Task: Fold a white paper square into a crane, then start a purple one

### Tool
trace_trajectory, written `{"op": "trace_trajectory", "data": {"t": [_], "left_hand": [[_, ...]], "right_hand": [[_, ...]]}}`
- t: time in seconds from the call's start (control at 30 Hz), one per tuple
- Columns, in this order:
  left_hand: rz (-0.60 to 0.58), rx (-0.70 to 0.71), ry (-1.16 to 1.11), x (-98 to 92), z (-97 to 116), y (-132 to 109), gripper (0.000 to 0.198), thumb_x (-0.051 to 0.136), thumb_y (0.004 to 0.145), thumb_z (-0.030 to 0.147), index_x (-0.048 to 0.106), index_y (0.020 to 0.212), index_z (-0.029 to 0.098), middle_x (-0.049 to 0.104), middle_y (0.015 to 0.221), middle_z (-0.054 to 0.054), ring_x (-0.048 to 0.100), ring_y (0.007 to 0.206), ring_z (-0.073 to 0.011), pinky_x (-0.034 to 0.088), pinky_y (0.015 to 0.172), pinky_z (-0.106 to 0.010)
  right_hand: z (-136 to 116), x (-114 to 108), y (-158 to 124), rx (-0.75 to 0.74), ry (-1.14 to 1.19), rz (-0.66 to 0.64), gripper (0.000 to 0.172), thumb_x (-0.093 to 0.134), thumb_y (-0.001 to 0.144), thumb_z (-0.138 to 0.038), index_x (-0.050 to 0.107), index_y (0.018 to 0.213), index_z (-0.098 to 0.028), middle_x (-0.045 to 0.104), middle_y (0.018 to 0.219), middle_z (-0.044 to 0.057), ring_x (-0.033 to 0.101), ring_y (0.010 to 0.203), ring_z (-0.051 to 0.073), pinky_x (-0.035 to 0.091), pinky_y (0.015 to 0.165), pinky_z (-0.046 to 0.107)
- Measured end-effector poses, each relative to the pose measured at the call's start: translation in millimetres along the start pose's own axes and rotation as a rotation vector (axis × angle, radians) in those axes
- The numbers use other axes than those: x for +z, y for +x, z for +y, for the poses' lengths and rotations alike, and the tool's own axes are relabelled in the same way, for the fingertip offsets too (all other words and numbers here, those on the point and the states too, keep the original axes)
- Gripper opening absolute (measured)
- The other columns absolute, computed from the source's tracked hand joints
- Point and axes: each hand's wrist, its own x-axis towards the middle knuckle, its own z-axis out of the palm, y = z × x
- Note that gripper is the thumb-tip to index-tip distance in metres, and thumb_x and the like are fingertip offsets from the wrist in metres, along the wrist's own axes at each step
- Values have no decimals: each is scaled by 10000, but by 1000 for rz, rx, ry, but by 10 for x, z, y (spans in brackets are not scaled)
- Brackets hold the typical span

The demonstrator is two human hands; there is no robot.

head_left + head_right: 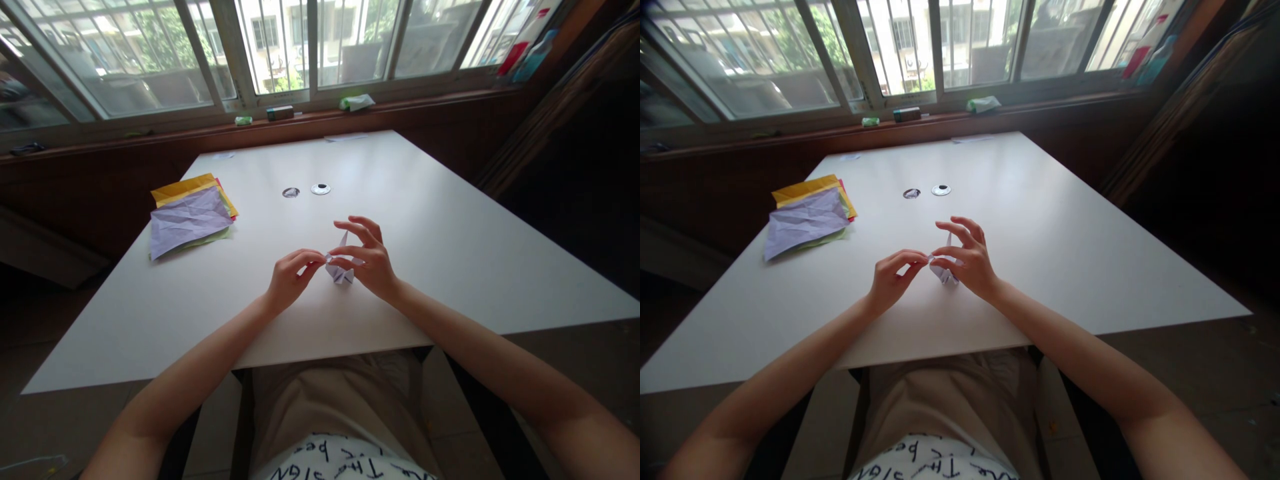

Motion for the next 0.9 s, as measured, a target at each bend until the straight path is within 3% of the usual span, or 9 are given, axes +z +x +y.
{"op": "trace_trajectory", "data": {"t": [0.9], "left_hand": [[-2, -47, 14, 5, -27, -5, 87, 560, 795, 165, 626, 850, 176, 660, 826, -37, 606, 758, -106, 501, 644, -215]], "right_hand": [[-10, 28, -6, 43, 51, -32, 106, 639, 734, -291, 654, 638, -249, 631, 1041, 21, 457, 1086, 225, 436, 896, 421]]}}
